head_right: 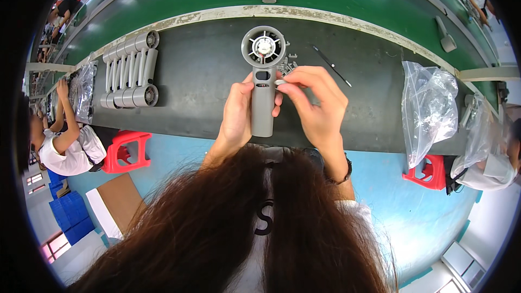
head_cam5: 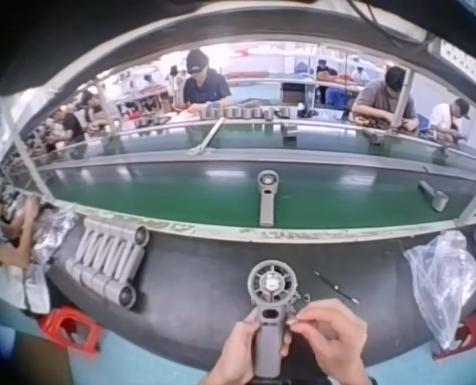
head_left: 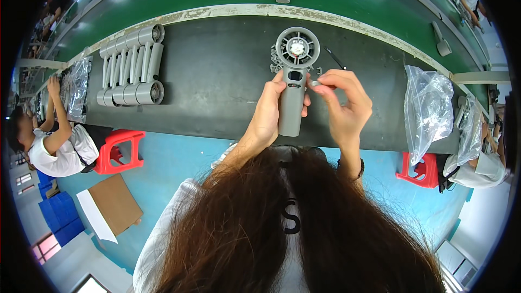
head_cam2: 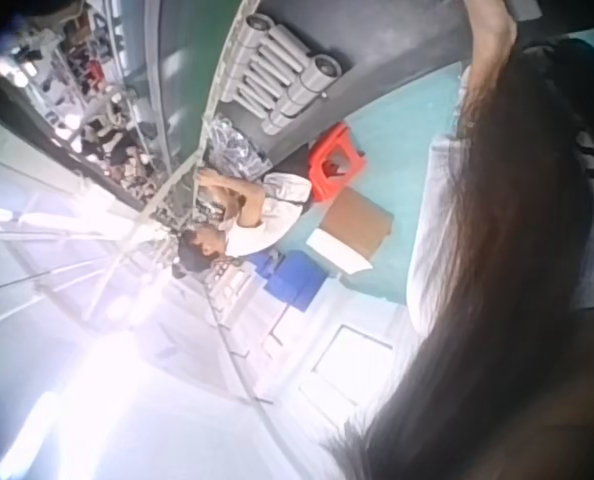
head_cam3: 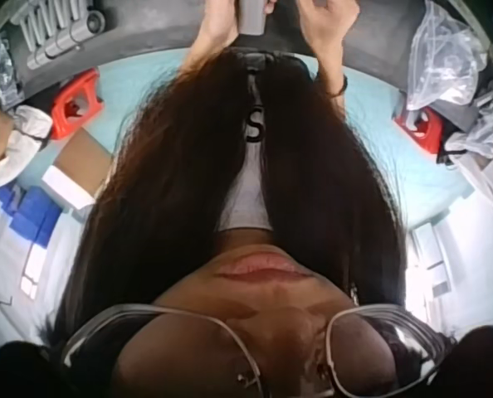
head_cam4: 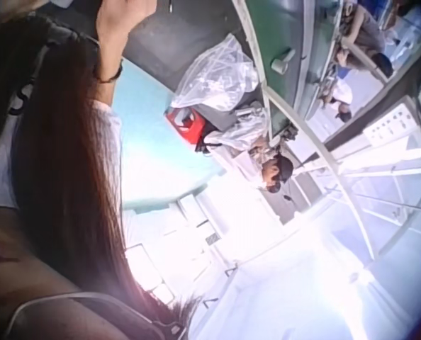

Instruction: Assembling grey plastic housings by inserting small metal components using a thin rod tool.

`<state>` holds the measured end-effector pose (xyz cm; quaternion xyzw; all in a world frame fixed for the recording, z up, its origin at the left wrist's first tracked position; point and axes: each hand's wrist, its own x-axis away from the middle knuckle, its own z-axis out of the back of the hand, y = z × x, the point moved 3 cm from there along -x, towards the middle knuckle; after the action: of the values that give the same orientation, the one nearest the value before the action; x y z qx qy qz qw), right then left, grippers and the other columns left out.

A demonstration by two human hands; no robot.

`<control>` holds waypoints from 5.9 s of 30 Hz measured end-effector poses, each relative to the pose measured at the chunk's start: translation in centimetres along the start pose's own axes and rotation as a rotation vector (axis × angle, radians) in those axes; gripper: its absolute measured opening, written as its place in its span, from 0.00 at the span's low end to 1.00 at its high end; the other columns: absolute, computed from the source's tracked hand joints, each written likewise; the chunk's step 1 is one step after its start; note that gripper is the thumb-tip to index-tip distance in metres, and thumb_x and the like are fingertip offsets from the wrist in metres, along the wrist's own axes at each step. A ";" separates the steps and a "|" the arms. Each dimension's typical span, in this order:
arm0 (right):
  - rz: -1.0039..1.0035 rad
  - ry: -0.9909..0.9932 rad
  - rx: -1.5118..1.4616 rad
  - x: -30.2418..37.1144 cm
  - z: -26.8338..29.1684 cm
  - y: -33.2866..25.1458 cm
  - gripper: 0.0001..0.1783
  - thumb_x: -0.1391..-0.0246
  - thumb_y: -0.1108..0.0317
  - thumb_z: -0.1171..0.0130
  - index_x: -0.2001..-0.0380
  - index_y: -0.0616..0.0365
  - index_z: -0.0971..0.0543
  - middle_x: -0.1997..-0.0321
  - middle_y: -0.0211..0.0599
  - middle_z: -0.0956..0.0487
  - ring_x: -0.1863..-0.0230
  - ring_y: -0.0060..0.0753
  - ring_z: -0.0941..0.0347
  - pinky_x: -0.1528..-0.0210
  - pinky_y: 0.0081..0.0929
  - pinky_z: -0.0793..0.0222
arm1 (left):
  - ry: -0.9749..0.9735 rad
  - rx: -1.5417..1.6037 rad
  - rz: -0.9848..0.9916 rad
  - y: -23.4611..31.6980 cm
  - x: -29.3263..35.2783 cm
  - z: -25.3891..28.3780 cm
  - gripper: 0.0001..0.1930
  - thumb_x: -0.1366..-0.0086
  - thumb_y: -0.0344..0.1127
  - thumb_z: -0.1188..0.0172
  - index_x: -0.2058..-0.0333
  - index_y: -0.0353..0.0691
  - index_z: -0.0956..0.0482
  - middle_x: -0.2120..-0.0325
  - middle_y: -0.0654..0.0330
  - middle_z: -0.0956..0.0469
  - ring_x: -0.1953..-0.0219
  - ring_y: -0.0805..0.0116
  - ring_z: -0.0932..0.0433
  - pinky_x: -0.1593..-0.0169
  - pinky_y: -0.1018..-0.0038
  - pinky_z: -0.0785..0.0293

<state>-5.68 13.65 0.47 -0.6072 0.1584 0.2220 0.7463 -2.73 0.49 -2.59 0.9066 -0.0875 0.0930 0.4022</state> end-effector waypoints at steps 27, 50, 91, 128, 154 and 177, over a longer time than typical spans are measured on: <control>0.187 0.042 0.298 1.1 -1.2 -1.6 0.09 0.62 0.84 0.35 0.73 0.64 0.20 0.71 0.36 0.23 0.73 0.26 0.28 0.80 0.17 0.31 | -0.011 -0.193 -0.203 -0.5 0.8 -0.8 0.19 0.30 0.38 0.59 0.46 0.33 0.38 0.64 0.61 0.27 0.67 0.78 0.29 0.62 0.80 0.29; -0.543 0.137 -0.706 4.7 -4.7 1.6 0.28 0.37 0.68 0.60 0.37 0.69 0.46 0.39 0.39 0.37 0.46 0.23 0.39 0.43 0.20 0.46 | 0.145 -0.570 -0.437 -1.9 1.5 -1.2 0.21 0.33 0.35 0.53 0.47 0.25 0.39 0.66 0.47 0.23 0.64 0.66 0.24 0.60 0.73 0.29; -0.617 0.135 -0.751 3.5 -3.1 -1.3 0.29 0.50 0.78 0.56 0.41 0.69 0.41 0.51 0.41 0.26 0.52 0.22 0.33 0.50 0.21 0.38 | 0.016 -0.653 -0.416 -0.5 3.2 -1.7 0.24 0.36 0.30 0.57 0.44 0.19 0.45 0.58 0.36 0.28 0.53 0.51 0.26 0.42 0.68 0.42; -0.648 0.114 -0.533 2.8 -0.7 3.1 0.31 0.35 0.47 0.68 0.47 0.66 0.34 0.60 0.42 0.23 0.64 0.28 0.29 0.61 0.25 0.35 | -0.095 -0.311 -0.147 -0.4 -0.4 -1.0 0.17 0.32 0.38 0.58 0.51 0.33 0.36 0.67 0.56 0.24 0.71 0.74 0.28 0.68 0.78 0.29; 0.661 0.288 0.374 -1.5 6.6 -13.4 0.11 0.60 0.65 0.38 0.70 0.55 0.23 0.63 0.40 0.21 0.66 0.39 0.26 0.72 0.29 0.32 | 0.586 -1.467 -0.462 11.3 -31.6 11.8 0.38 0.56 0.57 0.34 0.55 0.29 0.31 0.61 0.41 0.24 0.55 0.47 0.25 0.50 0.61 0.31; 0.961 0.343 0.641 -0.7 4.4 -15.5 0.38 0.41 0.59 0.58 0.33 0.30 0.65 0.52 0.48 0.38 0.80 0.29 0.33 0.84 0.20 0.35 | 0.007 -0.821 -1.242 16.6 0.4 -4.6 0.21 0.44 0.32 0.50 0.53 0.26 0.28 0.55 0.42 0.28 0.69 0.68 0.28 0.64 0.73 0.31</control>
<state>1.72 15.36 14.69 -0.2393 0.5923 0.3745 0.6721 -6.68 -7.15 12.39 0.5656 0.4146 -0.1889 0.6874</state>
